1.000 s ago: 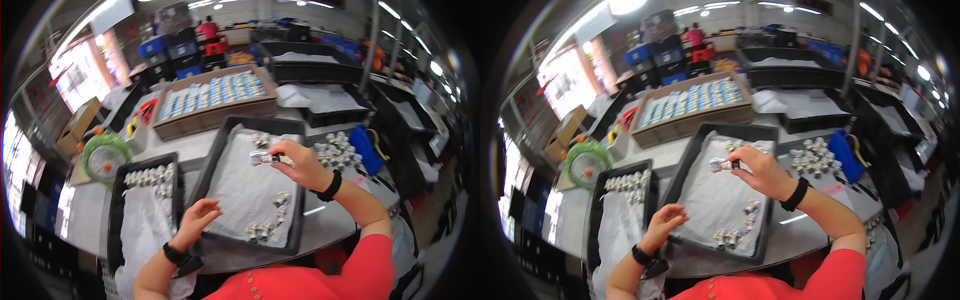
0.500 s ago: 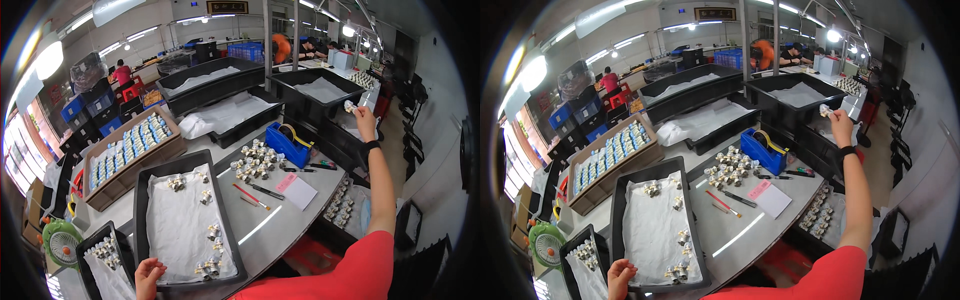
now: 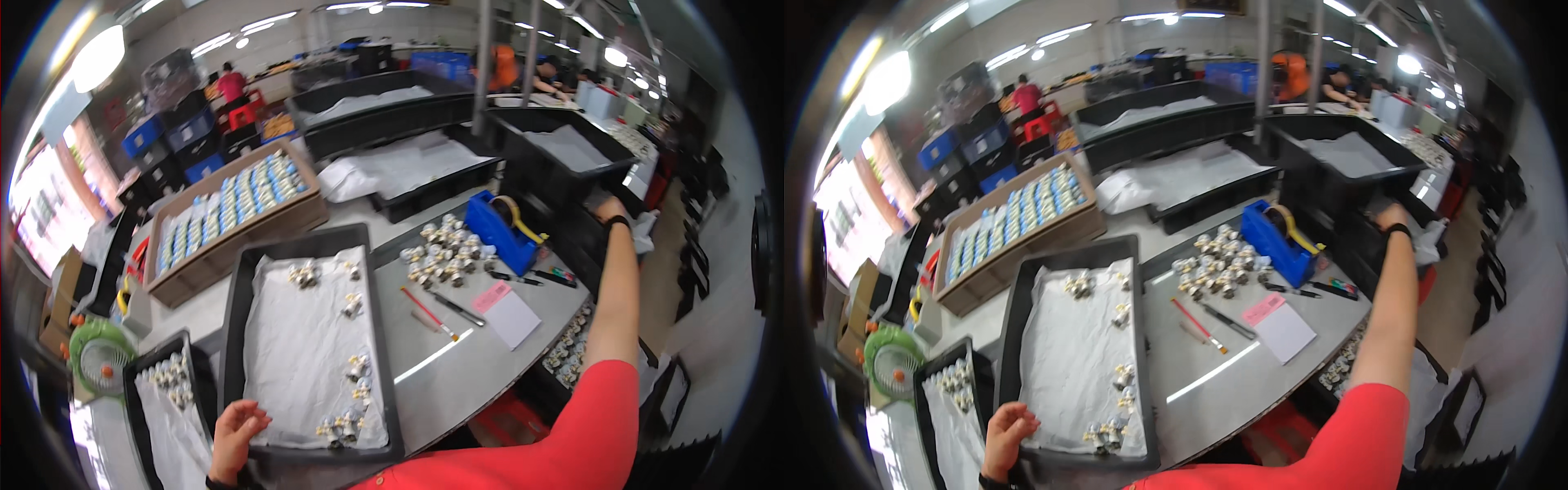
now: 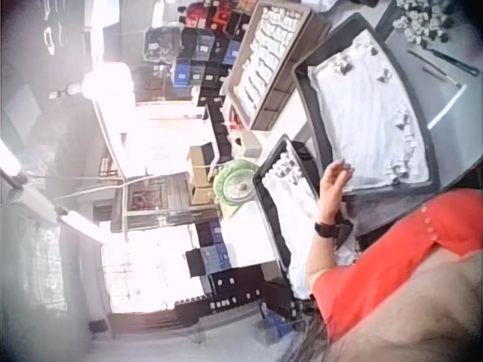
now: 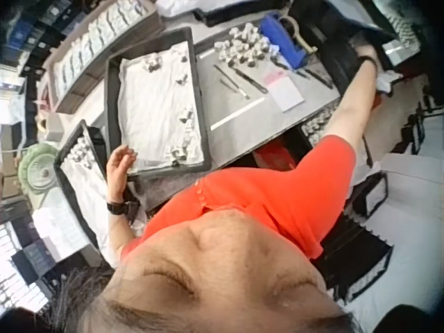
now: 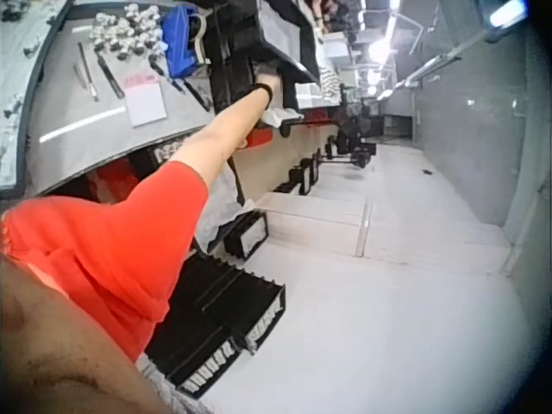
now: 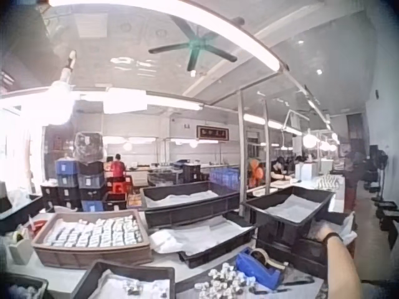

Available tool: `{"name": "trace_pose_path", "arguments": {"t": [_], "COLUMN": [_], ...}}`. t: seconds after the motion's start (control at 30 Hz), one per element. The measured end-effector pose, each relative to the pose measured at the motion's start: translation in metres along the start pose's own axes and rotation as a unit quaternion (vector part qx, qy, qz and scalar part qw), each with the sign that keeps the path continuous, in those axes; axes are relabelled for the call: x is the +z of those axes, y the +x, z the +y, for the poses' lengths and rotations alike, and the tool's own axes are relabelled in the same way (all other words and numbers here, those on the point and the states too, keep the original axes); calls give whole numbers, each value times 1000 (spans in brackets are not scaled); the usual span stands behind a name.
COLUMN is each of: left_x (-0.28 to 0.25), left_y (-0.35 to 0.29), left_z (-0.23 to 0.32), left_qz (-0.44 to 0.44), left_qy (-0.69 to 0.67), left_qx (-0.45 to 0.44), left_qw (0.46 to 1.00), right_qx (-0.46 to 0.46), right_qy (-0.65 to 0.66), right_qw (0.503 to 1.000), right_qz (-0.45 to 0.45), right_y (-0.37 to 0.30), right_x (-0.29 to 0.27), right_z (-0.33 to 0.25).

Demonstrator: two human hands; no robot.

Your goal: The person picks small cylindrical components from a black tray and wraps them individually in white tissue paper. They then place the wrapped items into a second black tray. The process is repeated for multiple units.

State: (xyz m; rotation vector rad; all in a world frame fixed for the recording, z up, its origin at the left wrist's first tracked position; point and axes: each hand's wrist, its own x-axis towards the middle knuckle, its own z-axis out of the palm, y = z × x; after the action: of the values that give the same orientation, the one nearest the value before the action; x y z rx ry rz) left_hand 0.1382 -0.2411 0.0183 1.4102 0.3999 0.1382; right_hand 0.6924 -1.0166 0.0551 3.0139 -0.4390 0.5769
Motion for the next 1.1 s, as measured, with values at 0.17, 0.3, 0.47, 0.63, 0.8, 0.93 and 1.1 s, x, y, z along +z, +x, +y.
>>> {"name": "trace_pose_path", "arguments": {"t": [0.17,0.3,0.47,0.63,0.8,0.93,1.1], "left_x": [2,5,1,11,10,10,7], "left_y": [-19,-10,-33,-25,-28,-29,-27], "left_z": [12,17,16,11,2,1,-2], "left_qz": [0,-36,-27,-134,-158,-150,-131], "left_qy": [29,50,77,68,49,54,-17], "left_qx": [-22,-29,-31,-48,-47,-31,-35], "left_qw": [999,998,996,987,985,987,991], "right_qx": [-9,-158,-430,-644,-632,-583,-637], "right_qy": [180,478,510,239,-67,-167,-65], "right_qw": [960,809,745,698,757,748,699], "right_qz": [215,303,-10,-201,-156,-268,-318], "right_y": [-60,-148,-302,-363,-407,-406,-406], "right_x": [-58,-137,-211,-110,-114,-108,-127], "right_z": [-106,-185,-399,-504,-555,-580,-587]}}
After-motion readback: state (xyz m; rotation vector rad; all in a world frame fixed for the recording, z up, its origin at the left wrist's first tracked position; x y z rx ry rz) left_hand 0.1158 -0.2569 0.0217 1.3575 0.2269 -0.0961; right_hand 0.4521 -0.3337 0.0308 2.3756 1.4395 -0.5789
